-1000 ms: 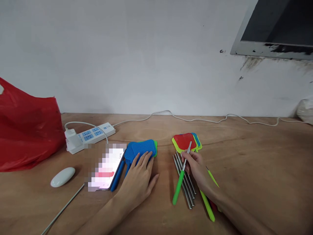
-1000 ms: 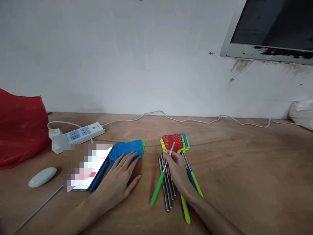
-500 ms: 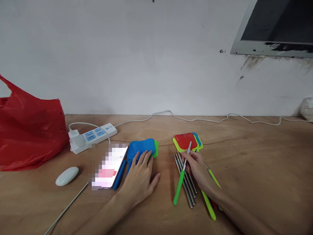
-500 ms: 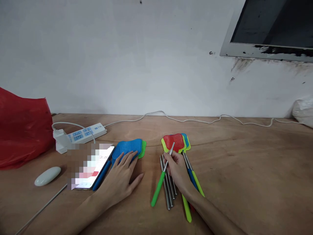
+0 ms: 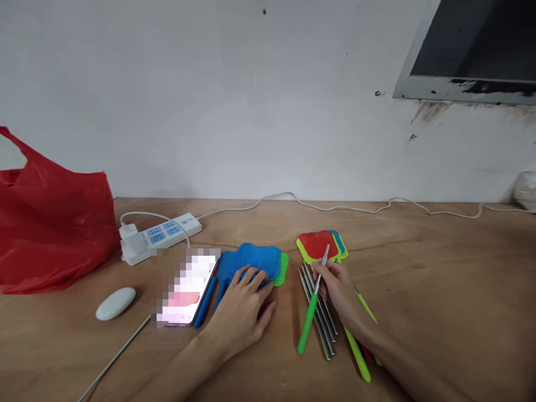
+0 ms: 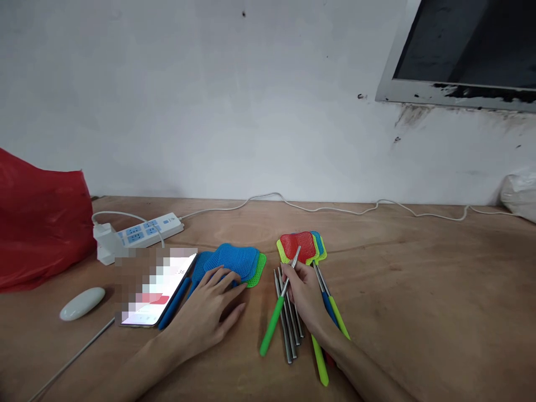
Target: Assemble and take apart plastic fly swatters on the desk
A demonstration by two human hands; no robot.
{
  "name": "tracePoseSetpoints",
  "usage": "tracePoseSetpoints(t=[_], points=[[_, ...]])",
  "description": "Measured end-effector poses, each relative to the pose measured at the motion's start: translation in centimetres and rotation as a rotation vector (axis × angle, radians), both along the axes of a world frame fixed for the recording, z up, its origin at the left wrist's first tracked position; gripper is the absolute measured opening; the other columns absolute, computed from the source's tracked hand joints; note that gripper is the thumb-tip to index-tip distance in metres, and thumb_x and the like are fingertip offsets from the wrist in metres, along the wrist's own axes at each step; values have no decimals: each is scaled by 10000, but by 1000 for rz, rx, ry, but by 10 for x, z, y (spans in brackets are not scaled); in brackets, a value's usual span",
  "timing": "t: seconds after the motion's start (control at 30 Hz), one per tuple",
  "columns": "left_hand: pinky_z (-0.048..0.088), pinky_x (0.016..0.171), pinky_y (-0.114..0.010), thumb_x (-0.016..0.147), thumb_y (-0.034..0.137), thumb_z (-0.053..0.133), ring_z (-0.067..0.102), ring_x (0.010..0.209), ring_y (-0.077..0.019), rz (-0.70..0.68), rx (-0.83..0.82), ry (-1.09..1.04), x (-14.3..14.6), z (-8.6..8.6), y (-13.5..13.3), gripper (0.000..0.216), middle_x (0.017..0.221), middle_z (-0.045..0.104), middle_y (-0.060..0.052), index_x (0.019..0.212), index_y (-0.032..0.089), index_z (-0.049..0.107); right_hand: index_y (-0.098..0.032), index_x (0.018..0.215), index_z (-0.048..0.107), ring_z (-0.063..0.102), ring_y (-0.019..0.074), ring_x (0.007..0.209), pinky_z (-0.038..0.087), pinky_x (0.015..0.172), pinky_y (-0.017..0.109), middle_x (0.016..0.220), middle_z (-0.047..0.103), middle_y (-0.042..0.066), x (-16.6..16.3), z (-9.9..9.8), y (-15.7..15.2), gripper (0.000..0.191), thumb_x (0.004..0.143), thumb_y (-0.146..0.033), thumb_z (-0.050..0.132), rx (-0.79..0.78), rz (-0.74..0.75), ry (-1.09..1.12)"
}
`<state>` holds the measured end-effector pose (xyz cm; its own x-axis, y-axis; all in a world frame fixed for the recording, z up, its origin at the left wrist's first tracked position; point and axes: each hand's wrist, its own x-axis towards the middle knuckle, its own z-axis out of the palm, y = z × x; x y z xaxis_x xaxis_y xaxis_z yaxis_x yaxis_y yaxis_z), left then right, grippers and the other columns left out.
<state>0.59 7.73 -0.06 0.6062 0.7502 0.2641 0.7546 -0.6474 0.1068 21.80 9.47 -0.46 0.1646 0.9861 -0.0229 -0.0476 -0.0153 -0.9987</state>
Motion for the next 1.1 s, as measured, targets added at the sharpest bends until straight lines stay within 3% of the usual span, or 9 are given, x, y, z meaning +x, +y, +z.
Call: tracePoseSetpoints(t=[0.3, 0.57, 0.87, 1.0, 1.1], points=[[414, 982, -525, 953, 238, 502, 551, 1084, -319, -37, -23, 22, 3, -2, -4, 287, 1154, 644, -125, 1168, 134, 662, -216, 517, 519, 320, 83, 344, 232, 364, 216, 383, 380, -77, 1, -3, 1, 390, 677, -535, 675, 8, 18, 5], [229, 1181, -545, 990, 346, 504, 413, 1385, -307, -107, -105, -32, -5, -6, 3, 388, 1451, 550, -72, 1338, 190, 575, -210, 517, 531, 329, 83, 352, 236, 375, 219, 388, 403, -69, 1, -6, 3, 421, 679, -563, 697, 20, 49, 16], [315, 1086, -649, 983, 441, 496, 460, 1322, -389, 31, -78, 30, -5, -6, 1, 416, 1422, 551, -113, 1367, 304, 578, -204, 525, 540, 323, 77, 354, 236, 374, 214, 395, 400, -75, 2, -4, 3, 448, 662, -587, 728, 16, 41, 28], [302, 1090, -670, 975, 422, 518, 393, 1372, -419, -7, -37, 49, -6, -4, 2, 429, 1500, 477, -111, 1372, 270, 579, -203, 529, 544, 325, 78, 348, 237, 370, 214, 390, 406, -75, 3, -4, 3, 443, 665, -576, 739, 27, 34, 52], [267, 1139, -641, 979, 405, 522, 378, 1398, -385, -77, -52, 26, -6, -2, 4, 432, 1462, 535, -83, 1369, 228, 579, -202, 528, 541, 321, 76, 348, 228, 362, 210, 395, 414, -73, 4, -6, 4, 449, 657, -578, 748, 31, 12, 72]])
